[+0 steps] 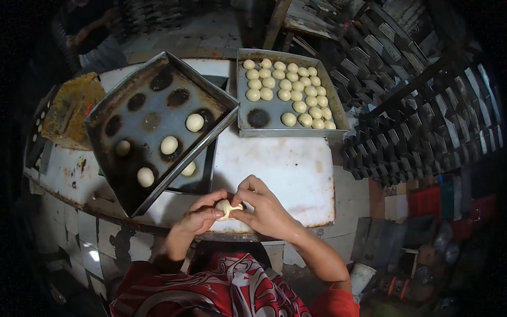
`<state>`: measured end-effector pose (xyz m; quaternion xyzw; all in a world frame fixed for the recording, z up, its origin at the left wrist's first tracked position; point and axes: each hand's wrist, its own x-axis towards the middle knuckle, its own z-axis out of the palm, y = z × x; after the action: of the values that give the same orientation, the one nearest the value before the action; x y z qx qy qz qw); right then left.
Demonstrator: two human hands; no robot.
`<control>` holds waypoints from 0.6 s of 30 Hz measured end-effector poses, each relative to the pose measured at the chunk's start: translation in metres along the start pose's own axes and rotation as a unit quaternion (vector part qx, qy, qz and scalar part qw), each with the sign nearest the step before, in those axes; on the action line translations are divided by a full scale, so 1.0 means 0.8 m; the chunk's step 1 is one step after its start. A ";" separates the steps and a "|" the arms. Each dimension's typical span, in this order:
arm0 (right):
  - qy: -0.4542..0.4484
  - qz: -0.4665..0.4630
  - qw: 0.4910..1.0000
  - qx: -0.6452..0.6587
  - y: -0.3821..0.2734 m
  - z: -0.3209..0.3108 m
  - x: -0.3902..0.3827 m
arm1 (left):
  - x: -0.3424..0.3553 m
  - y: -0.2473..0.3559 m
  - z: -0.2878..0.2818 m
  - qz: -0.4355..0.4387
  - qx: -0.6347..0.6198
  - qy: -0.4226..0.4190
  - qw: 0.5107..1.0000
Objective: The recorder is filling rounds of dough with a yellow mixture (possibly pineapple jam or similar) and placing them into metal trays.
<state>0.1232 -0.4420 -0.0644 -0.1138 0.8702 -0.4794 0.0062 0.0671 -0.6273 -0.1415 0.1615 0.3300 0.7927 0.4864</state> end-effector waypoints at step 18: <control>-0.081 -0.098 0.991 -0.033 0.098 -0.123 -0.121 | 0.092 -0.110 0.122 -0.087 -0.029 0.049 0.995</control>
<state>0.1911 -0.3001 -0.0860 -0.2366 0.8670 -0.4379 0.0257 0.1469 -0.4996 -0.1344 0.0789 0.3428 0.7636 0.5415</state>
